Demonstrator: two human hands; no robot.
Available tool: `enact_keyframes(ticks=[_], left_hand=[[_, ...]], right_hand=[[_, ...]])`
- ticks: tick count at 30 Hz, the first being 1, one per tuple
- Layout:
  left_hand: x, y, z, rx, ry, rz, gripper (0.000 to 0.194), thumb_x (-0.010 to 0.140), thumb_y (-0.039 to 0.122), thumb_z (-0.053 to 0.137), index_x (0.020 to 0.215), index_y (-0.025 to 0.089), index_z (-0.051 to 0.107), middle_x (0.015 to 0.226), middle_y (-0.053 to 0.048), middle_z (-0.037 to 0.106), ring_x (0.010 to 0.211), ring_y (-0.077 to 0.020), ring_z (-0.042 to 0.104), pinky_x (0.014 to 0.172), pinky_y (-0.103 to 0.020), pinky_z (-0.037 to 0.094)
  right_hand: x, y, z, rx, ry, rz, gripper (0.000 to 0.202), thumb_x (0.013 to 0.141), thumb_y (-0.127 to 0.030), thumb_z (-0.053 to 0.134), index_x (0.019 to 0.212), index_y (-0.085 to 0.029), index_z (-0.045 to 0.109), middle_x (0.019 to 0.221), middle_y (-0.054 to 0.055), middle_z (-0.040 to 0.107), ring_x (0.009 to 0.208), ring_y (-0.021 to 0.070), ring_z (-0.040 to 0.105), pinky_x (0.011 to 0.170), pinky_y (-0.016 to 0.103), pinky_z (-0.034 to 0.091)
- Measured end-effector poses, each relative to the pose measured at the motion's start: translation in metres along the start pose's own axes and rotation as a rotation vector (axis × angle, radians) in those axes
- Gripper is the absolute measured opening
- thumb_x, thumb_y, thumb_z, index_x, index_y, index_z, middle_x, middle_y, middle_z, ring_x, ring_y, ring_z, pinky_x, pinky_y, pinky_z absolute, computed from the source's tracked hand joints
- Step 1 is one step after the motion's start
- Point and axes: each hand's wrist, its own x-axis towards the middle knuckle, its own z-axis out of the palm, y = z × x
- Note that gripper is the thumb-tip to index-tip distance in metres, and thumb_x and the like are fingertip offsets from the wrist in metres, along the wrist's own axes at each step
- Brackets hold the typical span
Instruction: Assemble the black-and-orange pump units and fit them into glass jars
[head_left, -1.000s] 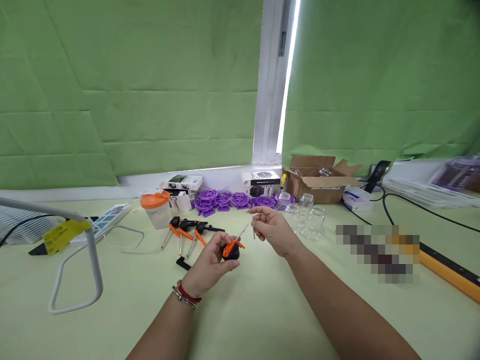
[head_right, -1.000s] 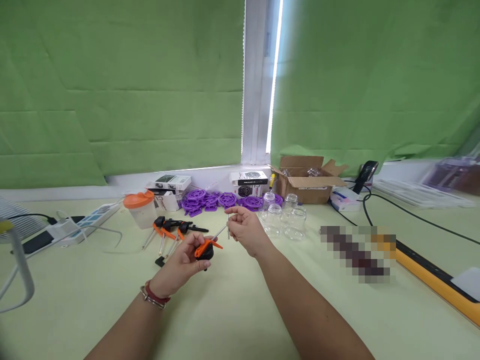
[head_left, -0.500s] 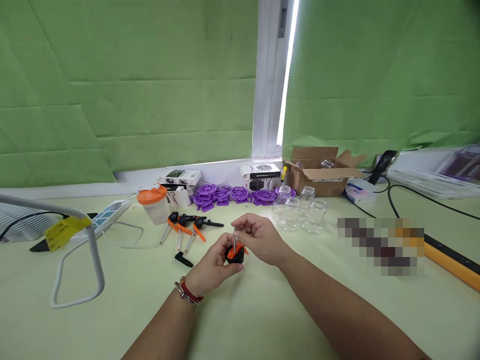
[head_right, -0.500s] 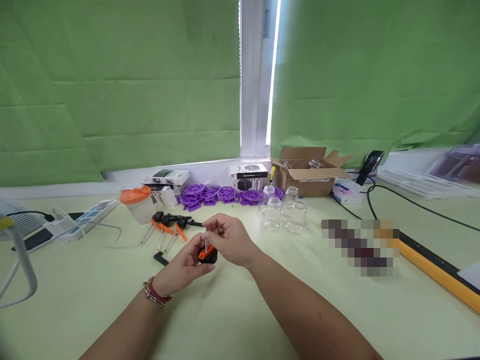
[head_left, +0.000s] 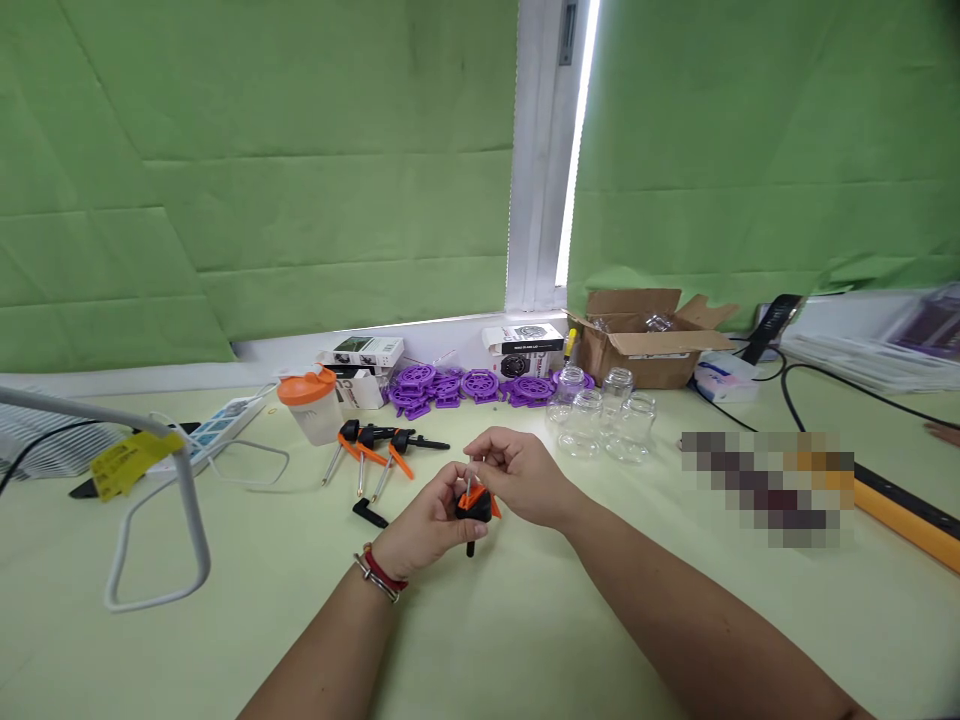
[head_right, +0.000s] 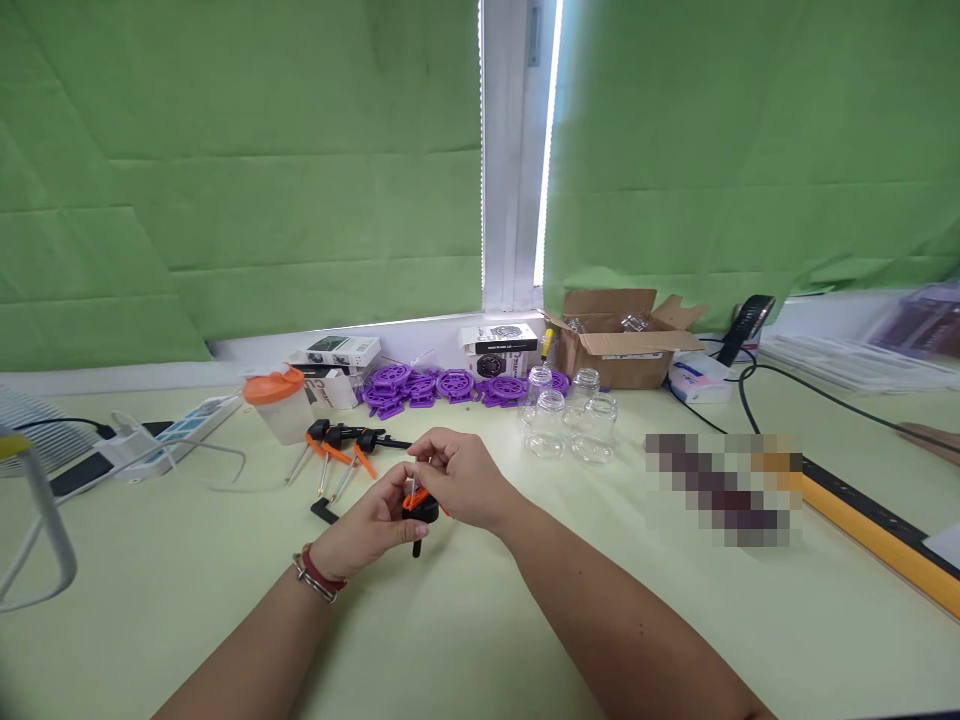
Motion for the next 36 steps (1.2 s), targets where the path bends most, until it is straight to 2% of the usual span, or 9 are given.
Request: enact_keyframes(ticks=[10,17,22,25,29,34,36], left_hand=[[0.000,-0.001,0.000,-0.025,-0.024,-0.049,0.049,0.071,0.020,0.069,0.112,0.023,0.045,0.095,0.000,0.051,0.087,-0.0126,0.048,0.076,-0.027,0.039],[0.002,0.000,-0.001,-0.072,-0.018,-0.061,0.053,0.064,0.019,0.075,0.106,0.022,0.042,0.083,0.002,0.054,0.075,-0.0100,0.049,0.066,-0.023,0.037],[0.004,0.002,0.000,-0.086,0.064,-0.084,0.049,0.053,0.020,0.081,0.092,0.017,0.052,0.085,0.000,0.056,0.078,-0.0124,0.052,0.069,-0.024,0.039],[0.004,0.004,0.001,-0.071,0.062,-0.129,0.045,0.052,0.020,0.082,0.090,0.015,0.058,0.080,0.000,0.057,0.073,-0.0126,0.052,0.065,-0.025,0.041],[0.003,0.002,0.001,-0.089,0.039,-0.111,0.040,0.056,0.019,0.079,0.092,0.014,0.061,0.084,-0.002,0.058,0.075,-0.0135,0.052,0.066,-0.025,0.042],[0.003,-0.001,-0.001,-0.097,0.067,-0.086,0.038,0.062,0.018,0.075,0.097,0.016,0.063,0.091,-0.003,0.060,0.082,-0.0145,0.053,0.075,-0.028,0.042],[0.003,-0.001,0.000,-0.094,0.053,-0.090,0.035,0.062,0.018,0.075,0.096,0.015,0.064,0.088,-0.003,0.061,0.080,-0.0138,0.053,0.074,-0.027,0.041]], right_hand=[[0.008,0.011,-0.004,0.181,-0.060,0.138,0.019,0.065,-0.024,0.068,0.078,-0.015,0.059,0.063,-0.003,0.056,0.056,0.0094,0.054,0.056,0.024,0.046],[0.009,0.012,-0.006,0.285,-0.096,0.114,0.022,0.064,-0.027,0.071,0.077,-0.014,0.061,0.068,-0.001,0.059,0.062,0.0104,0.057,0.061,0.026,0.047],[0.009,0.011,-0.008,0.379,-0.070,0.194,0.023,0.060,-0.025,0.073,0.076,-0.014,0.060,0.063,-0.002,0.060,0.058,0.0097,0.058,0.061,0.027,0.048],[0.009,0.013,-0.007,0.368,-0.073,0.192,0.022,0.061,-0.024,0.072,0.076,-0.014,0.060,0.061,-0.003,0.059,0.056,0.0091,0.057,0.060,0.026,0.047],[0.008,0.017,-0.006,0.258,-0.101,0.088,0.017,0.066,-0.024,0.068,0.078,-0.014,0.061,0.062,-0.003,0.058,0.056,0.0085,0.055,0.058,0.025,0.046],[0.006,0.018,-0.004,0.236,0.008,0.106,0.017,0.067,-0.024,0.066,0.079,-0.015,0.057,0.058,-0.005,0.053,0.052,0.0080,0.053,0.053,0.023,0.045],[0.005,0.015,-0.004,0.184,-0.011,0.082,0.014,0.068,-0.022,0.065,0.078,-0.015,0.059,0.055,-0.006,0.051,0.050,0.0070,0.050,0.051,0.022,0.043]])
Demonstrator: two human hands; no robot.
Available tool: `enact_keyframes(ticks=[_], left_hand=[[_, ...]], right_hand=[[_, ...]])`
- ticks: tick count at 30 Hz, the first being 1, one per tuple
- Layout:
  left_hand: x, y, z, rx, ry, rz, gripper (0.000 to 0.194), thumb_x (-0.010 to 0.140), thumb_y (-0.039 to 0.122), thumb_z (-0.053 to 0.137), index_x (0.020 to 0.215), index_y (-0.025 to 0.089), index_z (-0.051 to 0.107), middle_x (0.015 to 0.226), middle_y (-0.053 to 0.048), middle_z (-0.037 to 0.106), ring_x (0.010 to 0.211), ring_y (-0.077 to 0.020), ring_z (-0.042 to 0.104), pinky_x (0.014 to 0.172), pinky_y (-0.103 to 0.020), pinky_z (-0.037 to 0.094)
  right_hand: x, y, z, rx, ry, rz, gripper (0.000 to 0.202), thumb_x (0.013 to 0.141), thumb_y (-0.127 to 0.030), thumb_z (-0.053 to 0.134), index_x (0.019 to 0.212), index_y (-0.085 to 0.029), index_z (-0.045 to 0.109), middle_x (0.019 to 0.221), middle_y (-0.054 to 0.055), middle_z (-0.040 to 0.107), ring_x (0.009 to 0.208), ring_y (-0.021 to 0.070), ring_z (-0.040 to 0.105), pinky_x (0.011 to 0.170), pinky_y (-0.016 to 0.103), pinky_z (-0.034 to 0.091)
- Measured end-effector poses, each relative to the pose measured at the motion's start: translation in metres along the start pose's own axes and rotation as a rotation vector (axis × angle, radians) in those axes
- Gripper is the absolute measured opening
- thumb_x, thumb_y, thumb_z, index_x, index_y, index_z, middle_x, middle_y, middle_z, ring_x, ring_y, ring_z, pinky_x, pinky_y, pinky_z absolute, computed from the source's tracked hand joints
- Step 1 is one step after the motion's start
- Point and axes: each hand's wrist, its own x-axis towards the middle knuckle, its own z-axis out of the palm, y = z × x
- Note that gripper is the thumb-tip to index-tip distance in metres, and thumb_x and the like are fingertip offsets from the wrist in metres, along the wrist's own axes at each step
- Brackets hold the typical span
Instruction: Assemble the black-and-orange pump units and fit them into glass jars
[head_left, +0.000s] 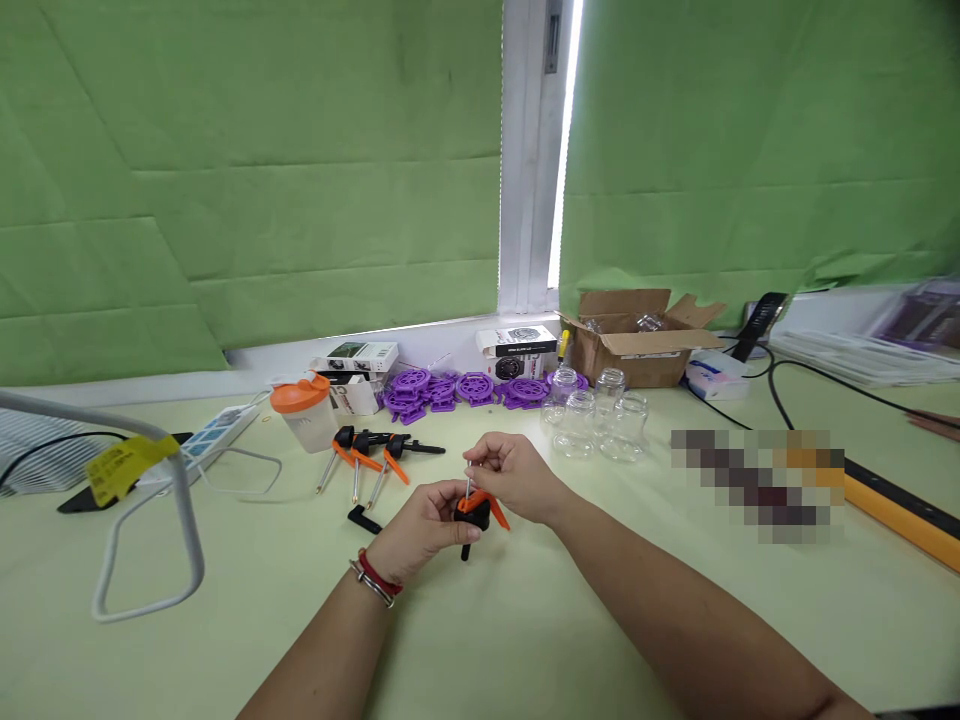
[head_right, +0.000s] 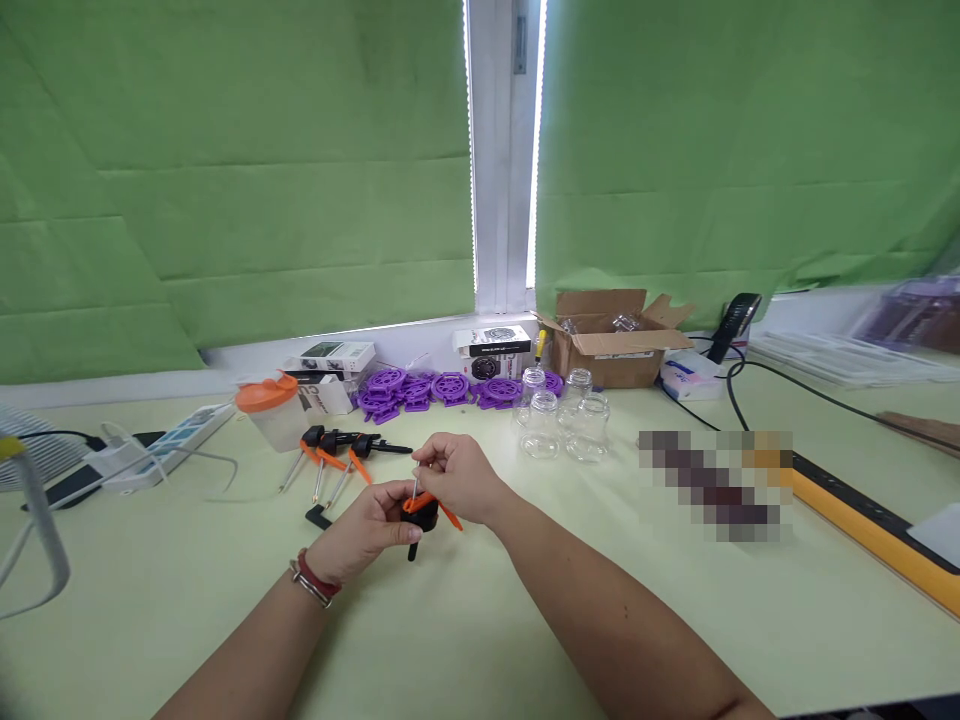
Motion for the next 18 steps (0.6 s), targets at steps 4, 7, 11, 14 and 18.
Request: enact_keyframes(ticks=[4,7,11,14,18], left_hand=[[-0.0001,-0.0002,0.0000,-0.008,-0.047,-0.002,0.034,0.065,0.019,0.074,0.097,0.015,0.065,0.088,-0.004,0.062,0.081,-0.0145,0.053,0.076,-0.028,0.040],[-0.0004,-0.0005,-0.0012,-0.038,-0.025,0.033,0.031,0.069,0.022,0.070,0.100,0.016,0.065,0.093,-0.005,0.063,0.088,-0.0163,0.053,0.085,-0.032,0.039],[-0.0010,0.0011,-0.0021,-0.049,0.005,0.064,0.028,0.070,0.023,0.069,0.098,0.017,0.066,0.090,-0.004,0.063,0.087,-0.0162,0.053,0.083,-0.031,0.039],[-0.0009,0.0018,-0.0025,-0.053,0.013,0.069,0.027,0.070,0.023,0.069,0.096,0.016,0.066,0.086,-0.004,0.062,0.082,-0.0151,0.053,0.080,-0.029,0.040],[0.0001,0.0001,-0.0044,-0.059,0.036,0.047,0.034,0.067,0.023,0.071,0.100,0.016,0.064,0.086,-0.004,0.062,0.082,-0.0160,0.054,0.079,-0.031,0.040]], right_hand=[[-0.0010,-0.0076,-0.0016,0.041,-0.105,0.009,0.015,0.066,-0.023,0.067,0.076,-0.014,0.060,0.060,-0.004,0.055,0.054,0.0078,0.053,0.055,0.023,0.044],[-0.0008,-0.0071,-0.0012,0.117,-0.083,0.077,0.020,0.062,-0.026,0.071,0.073,-0.014,0.058,0.062,-0.003,0.058,0.057,0.0094,0.057,0.058,0.025,0.046],[-0.0015,-0.0034,0.0017,-0.022,-0.092,0.038,0.018,0.065,-0.028,0.070,0.074,-0.013,0.064,0.059,-0.002,0.058,0.053,0.0092,0.053,0.054,0.024,0.044],[-0.0027,-0.0055,0.0029,-0.111,-0.102,0.022,0.014,0.069,-0.026,0.066,0.076,-0.014,0.067,0.063,0.000,0.060,0.056,0.0108,0.054,0.055,0.025,0.045],[-0.0037,-0.0087,0.0019,-0.259,-0.166,-0.064,0.014,0.075,-0.019,0.057,0.079,-0.018,0.071,0.078,0.002,0.062,0.068,0.0125,0.059,0.064,0.026,0.048]])
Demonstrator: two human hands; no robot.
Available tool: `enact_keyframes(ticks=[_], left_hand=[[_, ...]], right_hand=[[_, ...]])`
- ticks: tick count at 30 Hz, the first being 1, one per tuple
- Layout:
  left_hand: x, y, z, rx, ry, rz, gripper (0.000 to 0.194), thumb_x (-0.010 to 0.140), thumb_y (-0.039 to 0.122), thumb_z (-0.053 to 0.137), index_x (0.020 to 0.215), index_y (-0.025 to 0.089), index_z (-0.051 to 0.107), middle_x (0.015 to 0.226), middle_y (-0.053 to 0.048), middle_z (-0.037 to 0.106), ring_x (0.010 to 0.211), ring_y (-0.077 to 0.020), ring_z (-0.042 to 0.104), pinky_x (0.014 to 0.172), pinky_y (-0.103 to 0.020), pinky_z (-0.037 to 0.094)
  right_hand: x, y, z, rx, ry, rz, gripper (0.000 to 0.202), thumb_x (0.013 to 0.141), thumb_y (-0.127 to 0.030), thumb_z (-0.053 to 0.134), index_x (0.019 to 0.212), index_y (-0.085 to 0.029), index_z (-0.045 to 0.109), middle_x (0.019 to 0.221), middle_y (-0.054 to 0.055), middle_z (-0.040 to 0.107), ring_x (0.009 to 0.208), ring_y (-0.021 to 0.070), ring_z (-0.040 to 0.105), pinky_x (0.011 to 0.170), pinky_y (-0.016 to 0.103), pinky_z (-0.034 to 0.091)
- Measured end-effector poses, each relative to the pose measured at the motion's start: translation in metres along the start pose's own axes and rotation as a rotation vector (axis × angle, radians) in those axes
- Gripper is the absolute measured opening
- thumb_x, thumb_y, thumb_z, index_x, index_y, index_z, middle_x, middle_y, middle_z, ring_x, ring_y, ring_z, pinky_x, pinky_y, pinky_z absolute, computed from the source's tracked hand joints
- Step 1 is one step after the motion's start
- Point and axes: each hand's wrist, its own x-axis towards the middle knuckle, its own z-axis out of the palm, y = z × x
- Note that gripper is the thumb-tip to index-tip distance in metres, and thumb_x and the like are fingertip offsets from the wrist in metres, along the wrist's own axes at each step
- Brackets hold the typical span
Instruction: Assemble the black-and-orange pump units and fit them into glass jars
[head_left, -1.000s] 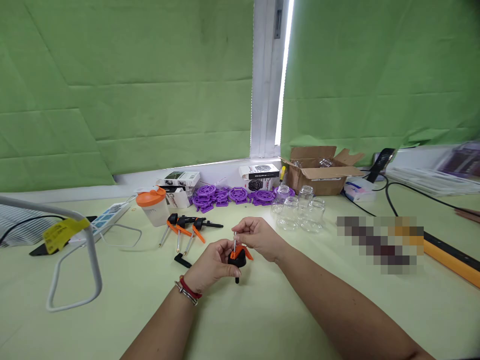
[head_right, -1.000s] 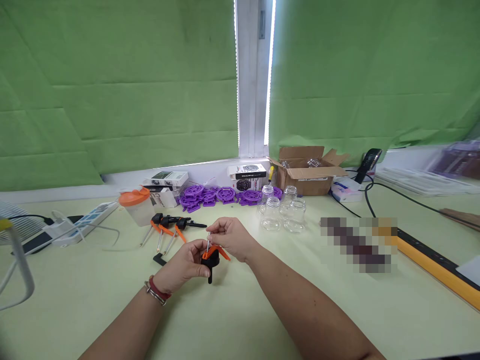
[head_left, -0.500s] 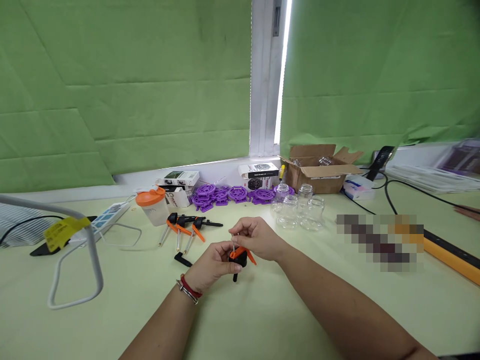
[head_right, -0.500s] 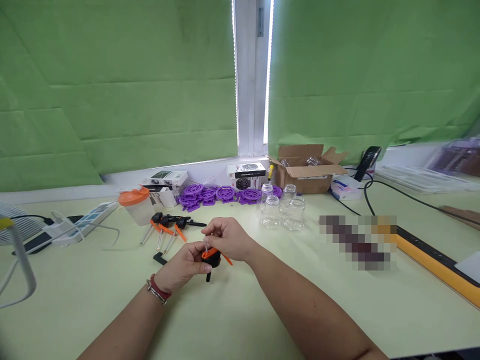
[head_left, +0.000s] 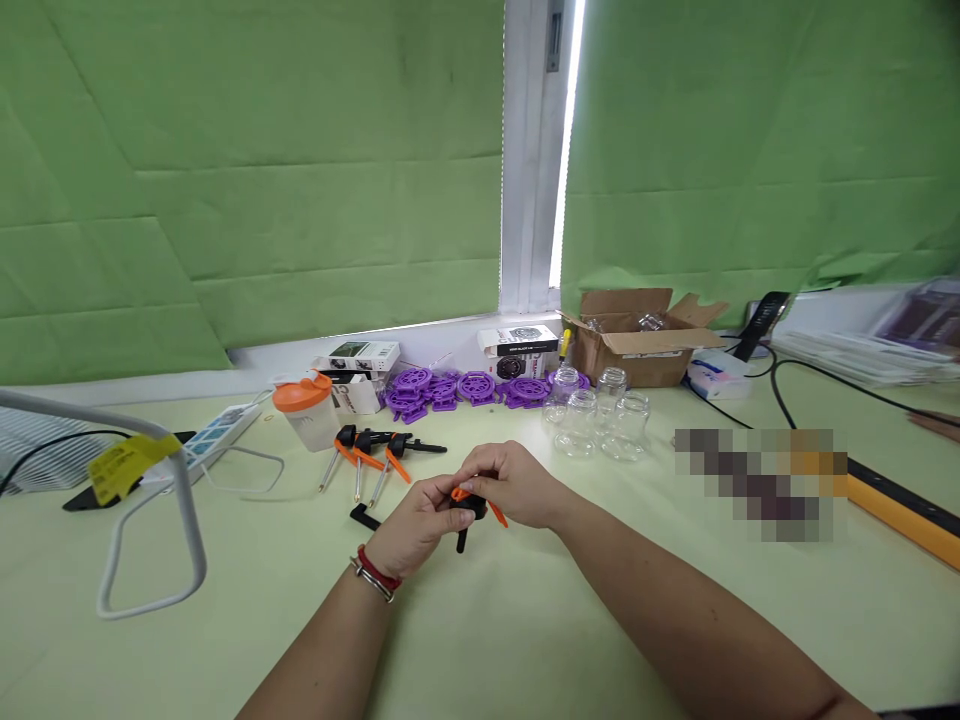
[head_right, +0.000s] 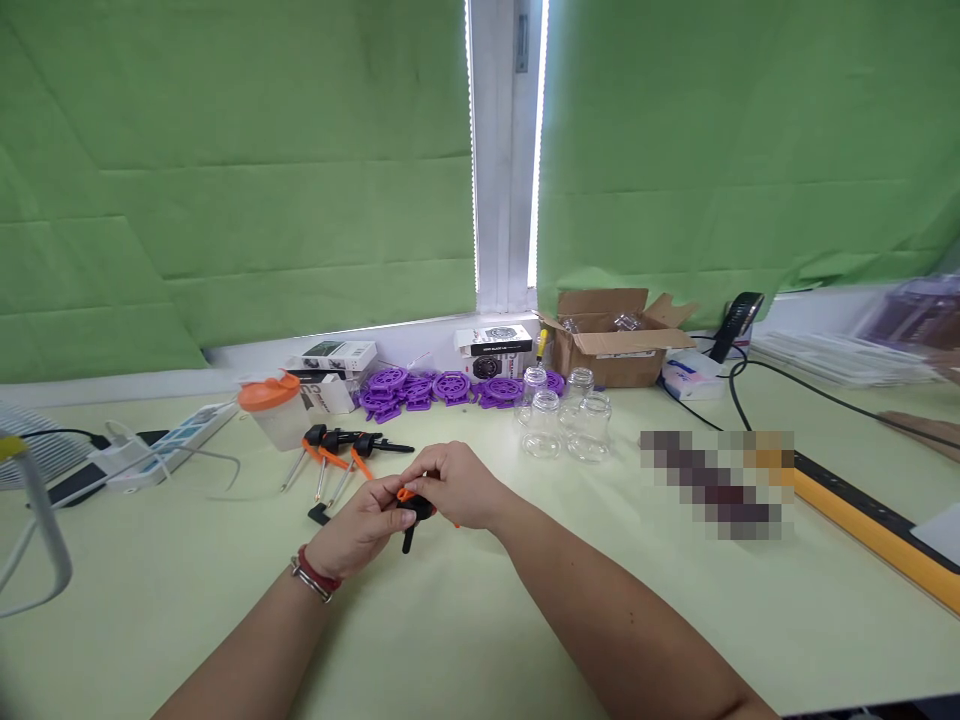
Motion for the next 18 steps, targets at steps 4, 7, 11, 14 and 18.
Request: enact_keyframes(ticks=[4,7,11,14,18], left_hand=[[0.001,-0.002,-0.001,-0.028,0.001,-0.007,0.031,0.067,0.022,0.072,0.097,0.017,0.064,0.091,-0.005,0.062,0.085,-0.0168,0.055,0.083,-0.035,0.042],[0.001,-0.003,0.000,-0.069,0.006,0.012,0.040,0.069,0.020,0.071,0.107,0.021,0.058,0.104,-0.006,0.059,0.090,-0.0173,0.054,0.082,-0.036,0.045],[0.002,-0.002,0.001,-0.081,0.018,0.033,0.051,0.070,0.020,0.070,0.117,0.024,0.050,0.112,-0.008,0.056,0.091,-0.0177,0.055,0.079,-0.035,0.047],[0.002,-0.002,-0.001,-0.063,0.053,0.040,0.046,0.071,0.022,0.069,0.113,0.022,0.050,0.104,-0.007,0.059,0.085,-0.0165,0.056,0.077,-0.034,0.047],[0.002,-0.001,0.000,-0.045,0.099,0.056,0.041,0.071,0.022,0.069,0.107,0.023,0.049,0.096,-0.003,0.061,0.083,-0.0149,0.057,0.079,-0.035,0.046]], right_hand=[[0.000,-0.001,-0.003,-0.243,-0.067,-0.124,0.023,0.079,-0.013,0.051,0.086,-0.022,0.071,0.087,0.002,0.060,0.077,0.0123,0.058,0.071,0.026,0.047],[-0.002,-0.005,-0.005,-0.401,-0.143,-0.172,0.028,0.083,-0.012,0.045,0.087,-0.022,0.070,0.095,0.003,0.060,0.077,0.0118,0.058,0.070,0.025,0.046],[-0.005,-0.015,-0.004,-0.643,-0.190,-0.247,0.027,0.082,-0.010,0.043,0.091,-0.022,0.066,0.096,0.002,0.063,0.085,0.0143,0.057,0.070,0.026,0.042],[-0.006,-0.019,-0.001,-0.832,-0.180,-0.229,0.022,0.080,-0.010,0.046,0.090,-0.022,0.062,0.086,0.002,0.064,0.077,0.0152,0.056,0.066,0.026,0.038],[-0.005,-0.020,0.001,-0.935,-0.160,-0.176,0.025,0.078,-0.009,0.047,0.093,-0.023,0.060,0.073,0.002,0.062,0.068,0.0152,0.052,0.057,0.025,0.031]])
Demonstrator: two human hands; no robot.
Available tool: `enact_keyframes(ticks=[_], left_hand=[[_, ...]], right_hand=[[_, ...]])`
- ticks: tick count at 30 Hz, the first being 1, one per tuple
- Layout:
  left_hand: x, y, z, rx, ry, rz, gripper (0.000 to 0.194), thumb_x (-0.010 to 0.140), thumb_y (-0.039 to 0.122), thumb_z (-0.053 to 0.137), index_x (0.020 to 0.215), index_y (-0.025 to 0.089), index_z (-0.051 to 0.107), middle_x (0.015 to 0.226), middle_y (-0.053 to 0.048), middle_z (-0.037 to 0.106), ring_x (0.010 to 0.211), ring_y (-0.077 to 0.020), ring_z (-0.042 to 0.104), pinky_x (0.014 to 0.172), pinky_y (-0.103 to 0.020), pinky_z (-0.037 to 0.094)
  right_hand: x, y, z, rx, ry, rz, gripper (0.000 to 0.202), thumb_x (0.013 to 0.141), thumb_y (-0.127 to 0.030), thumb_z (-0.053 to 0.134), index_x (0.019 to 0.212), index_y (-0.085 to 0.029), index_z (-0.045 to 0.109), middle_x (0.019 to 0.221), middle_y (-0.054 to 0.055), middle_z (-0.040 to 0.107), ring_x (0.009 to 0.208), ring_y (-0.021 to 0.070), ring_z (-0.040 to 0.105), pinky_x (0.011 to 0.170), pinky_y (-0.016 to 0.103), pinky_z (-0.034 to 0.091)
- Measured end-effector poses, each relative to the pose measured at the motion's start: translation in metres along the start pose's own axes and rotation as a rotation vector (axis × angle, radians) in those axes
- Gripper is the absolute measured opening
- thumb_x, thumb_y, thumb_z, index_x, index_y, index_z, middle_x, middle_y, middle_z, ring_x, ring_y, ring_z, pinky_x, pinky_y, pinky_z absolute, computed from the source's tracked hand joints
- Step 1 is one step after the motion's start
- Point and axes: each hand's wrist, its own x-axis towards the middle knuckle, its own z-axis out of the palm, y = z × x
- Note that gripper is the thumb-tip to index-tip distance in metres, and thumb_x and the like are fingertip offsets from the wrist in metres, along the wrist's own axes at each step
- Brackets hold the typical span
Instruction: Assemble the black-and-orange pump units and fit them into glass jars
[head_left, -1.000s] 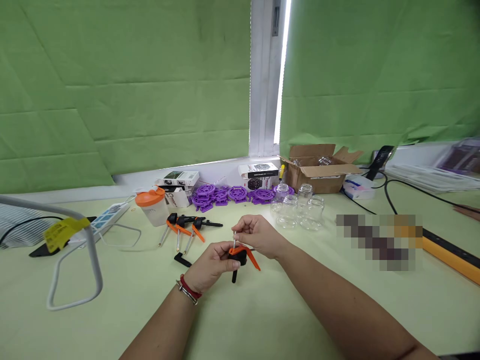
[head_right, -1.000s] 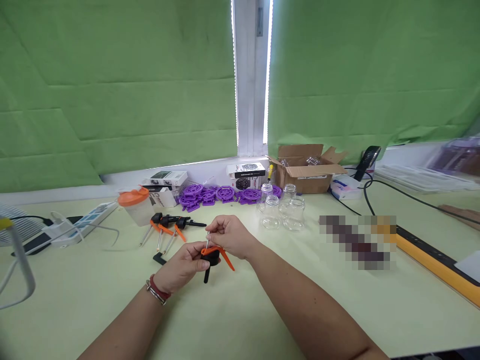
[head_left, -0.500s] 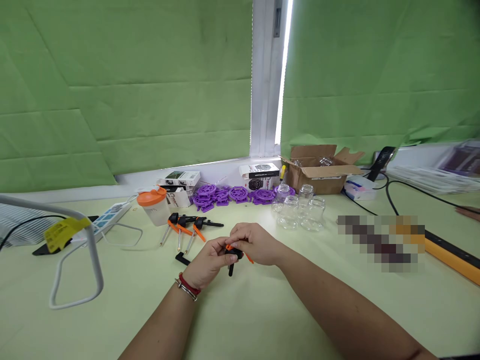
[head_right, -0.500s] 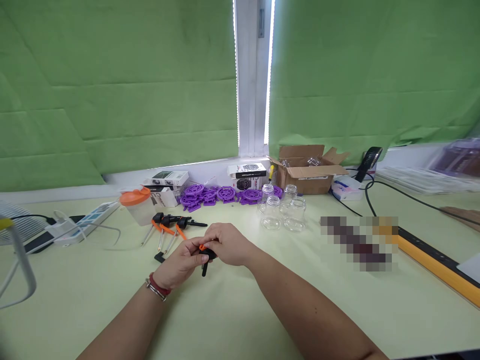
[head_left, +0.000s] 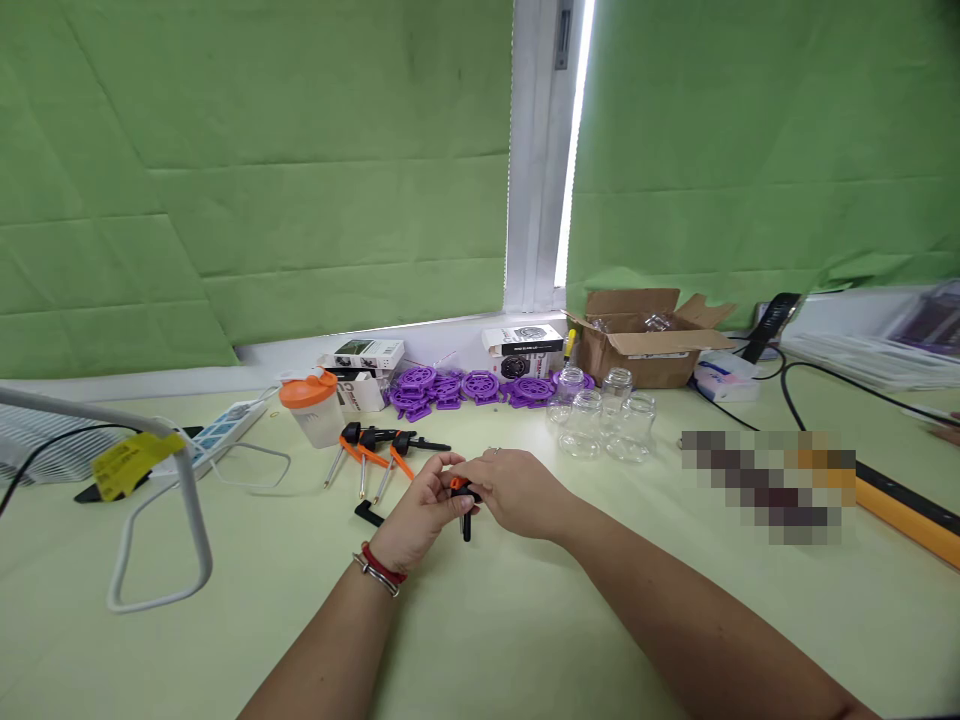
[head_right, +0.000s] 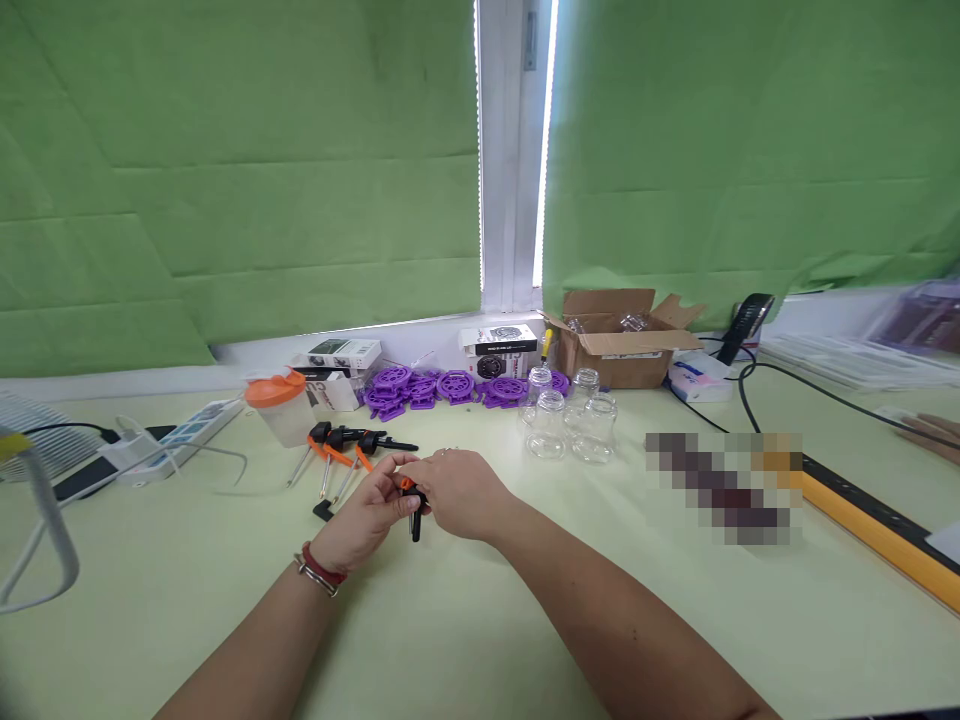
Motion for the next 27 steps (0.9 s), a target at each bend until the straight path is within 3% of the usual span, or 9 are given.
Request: enact_keyframes(ticks=[3,6,9,12,15,19,23,27], left_hand=[[0.000,0.001,0.002,0.032,-0.008,0.025,0.037,0.070,0.024,0.070,0.102,0.022,0.051,0.097,-0.003,0.060,0.088,-0.0160,0.057,0.081,-0.036,0.046],[0.002,0.001,0.000,0.081,0.026,0.068,0.030,0.071,0.026,0.069,0.097,0.020,0.054,0.095,-0.004,0.061,0.086,-0.0159,0.058,0.079,-0.035,0.047],[0.003,0.002,-0.007,0.094,0.162,0.143,0.026,0.074,0.028,0.067,0.094,0.018,0.054,0.091,-0.004,0.062,0.081,-0.0152,0.060,0.077,-0.035,0.048],[0.004,0.008,-0.019,0.058,0.336,0.242,0.027,0.074,0.029,0.066,0.093,0.018,0.051,0.091,-0.004,0.065,0.081,-0.0163,0.063,0.077,-0.035,0.049],[0.004,0.018,-0.033,-0.011,0.515,0.372,0.028,0.072,0.029,0.068,0.090,0.019,0.049,0.090,-0.003,0.066,0.080,-0.0167,0.066,0.076,-0.033,0.049],[0.005,0.026,-0.050,-0.044,0.710,0.555,0.029,0.068,0.025,0.071,0.086,0.019,0.049,0.086,0.000,0.066,0.076,-0.0152,0.067,0.076,-0.033,0.050],[0.008,0.023,-0.059,-0.044,0.818,0.592,0.029,0.066,0.024,0.072,0.083,0.018,0.049,0.080,0.001,0.066,0.073,-0.0143,0.067,0.077,-0.034,0.051],[0.010,0.019,-0.060,-0.059,0.869,0.569,0.029,0.062,0.023,0.074,0.079,0.016,0.052,0.075,0.000,0.066,0.070,-0.0143,0.067,0.075,-0.033,0.051]], right_hand=[[0.000,0.002,0.001,-0.012,0.024,-0.013,0.033,0.078,-0.007,0.045,0.103,-0.024,0.058,0.068,0.002,0.059,0.069,0.0163,0.050,0.055,0.024,0.029],[-0.001,0.006,0.003,0.060,0.114,-0.049,0.043,0.079,-0.007,0.043,0.117,-0.024,0.050,0.080,0.004,0.063,0.078,0.0179,0.052,0.061,0.026,0.035],[-0.002,0.006,0.009,0.191,0.329,-0.069,0.036,0.081,-0.010,0.043,0.114,-0.020,0.051,0.101,0.007,0.062,0.090,0.0191,0.052,0.074,0.030,0.040],[-0.005,-0.002,0.021,0.266,0.450,-0.067,0.023,0.082,-0.013,0.042,0.099,-0.018,0.056,0.095,0.008,0.062,0.086,0.0183,0.054,0.076,0.030,0.042],[-0.007,-0.020,0.041,0.230,0.282,-0.130,0.019,0.081,-0.015,0.044,0.093,-0.019,0.058,0.086,0.006,0.063,0.077,0.0171,0.056,0.071,0.029,0.043],[0.005,-0.047,0.076,0.132,0.087,-0.172,0.020,0.080,-0.019,0.047,0.095,-0.018,0.061,0.094,0.007,0.063,0.086,0.0195,0.056,0.076,0.031,0.044],[0.032,-0.065,0.101,0.099,0.008,-0.052,0.020,0.083,-0.024,0.045,0.091,-0.017,0.062,0.092,0.008,0.062,0.088,0.0212,0.056,0.073,0.031,0.045],[0.058,-0.072,0.112,0.116,-0.052,0.170,0.029,0.079,-0.037,0.049,0.095,-0.017,0.063,0.092,0.010,0.061,0.079,0.0231,0.060,0.063,0.032,0.046]])
